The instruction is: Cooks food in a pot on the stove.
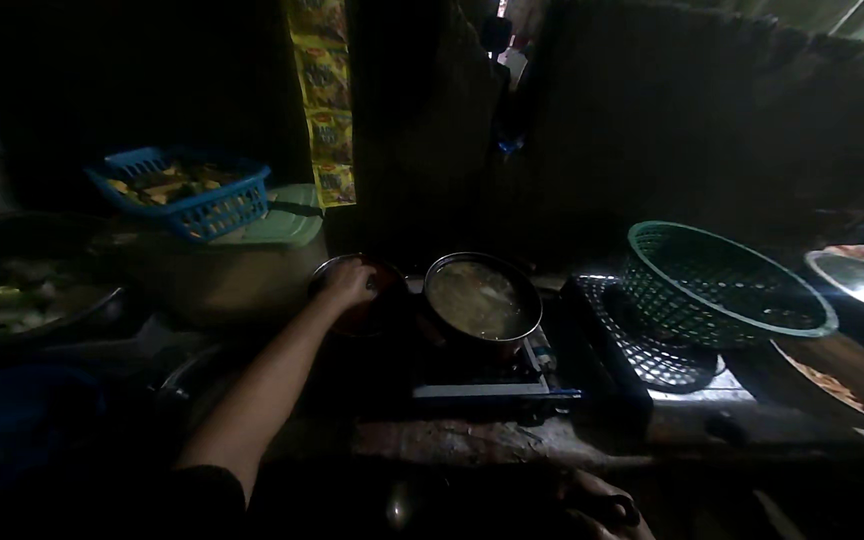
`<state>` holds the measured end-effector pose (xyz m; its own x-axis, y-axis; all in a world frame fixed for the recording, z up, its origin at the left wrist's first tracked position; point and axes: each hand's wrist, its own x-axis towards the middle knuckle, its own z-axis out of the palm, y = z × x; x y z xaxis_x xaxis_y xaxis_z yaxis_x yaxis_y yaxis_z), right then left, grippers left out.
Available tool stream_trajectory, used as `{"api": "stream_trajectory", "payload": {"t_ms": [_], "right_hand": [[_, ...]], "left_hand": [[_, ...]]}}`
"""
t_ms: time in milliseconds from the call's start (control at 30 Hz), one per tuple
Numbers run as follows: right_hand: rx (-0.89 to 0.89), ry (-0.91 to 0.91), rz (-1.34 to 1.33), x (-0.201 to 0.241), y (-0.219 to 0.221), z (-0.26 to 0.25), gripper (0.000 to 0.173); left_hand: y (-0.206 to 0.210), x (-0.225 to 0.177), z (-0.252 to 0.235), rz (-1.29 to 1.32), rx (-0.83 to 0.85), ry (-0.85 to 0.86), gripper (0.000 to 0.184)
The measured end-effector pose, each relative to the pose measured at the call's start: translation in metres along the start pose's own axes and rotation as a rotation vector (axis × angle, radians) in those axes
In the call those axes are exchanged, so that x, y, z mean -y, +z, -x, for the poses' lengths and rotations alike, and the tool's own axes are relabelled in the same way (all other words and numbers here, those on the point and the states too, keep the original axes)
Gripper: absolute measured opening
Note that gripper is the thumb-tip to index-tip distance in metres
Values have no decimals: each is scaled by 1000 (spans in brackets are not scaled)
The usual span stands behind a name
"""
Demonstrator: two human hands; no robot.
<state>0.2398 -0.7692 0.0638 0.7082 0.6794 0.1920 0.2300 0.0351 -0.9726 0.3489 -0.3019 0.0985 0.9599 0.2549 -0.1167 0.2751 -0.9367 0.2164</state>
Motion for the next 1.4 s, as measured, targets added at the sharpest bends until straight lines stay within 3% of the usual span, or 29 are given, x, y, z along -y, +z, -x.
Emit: {"api": "stream_trajectory", "payload": {"t_ms": [300,400,600,767,867,967,1067,1133,1200,1267,1333,1400], "right_hand": [[-99,7,-127,10,3,0,12],[-80,-9,-179,14,6,-3,12],[-103,16,-202,13,24,-9,11],[-67,-8,-255,6,29,-10,12],[-117,-18,-226,14,26,-7,12],[-214,2,-210,30,25,-7,6],[-165,-38,-227,36,15,-13,9],[-168,-38,-245,43,17,-23,14],[-77,-42,-241,44,11,-31,9],[-23,-68,-231,49,7,-40,9],[-8,-83,-233,59,0,-48,9],[-56,-79,-198,82,-2,-55,7]], "left_hand": [[10,11,-14,202,-83,-24,45],[13,11,-9,196,-95,4,50],[14,11,-1,163,-81,25,34],[12,15,-1,156,-111,27,35],[-12,26,33,200,-191,112,35],[-40,57,104,201,-270,127,27],[-50,104,169,99,-276,-119,23],[-41,150,194,29,-146,-371,31],[-25,190,214,97,27,-533,43],[-2,220,229,336,100,-606,52],[13,231,230,539,63,-608,54],[16,233,222,555,9,-570,50]]}}
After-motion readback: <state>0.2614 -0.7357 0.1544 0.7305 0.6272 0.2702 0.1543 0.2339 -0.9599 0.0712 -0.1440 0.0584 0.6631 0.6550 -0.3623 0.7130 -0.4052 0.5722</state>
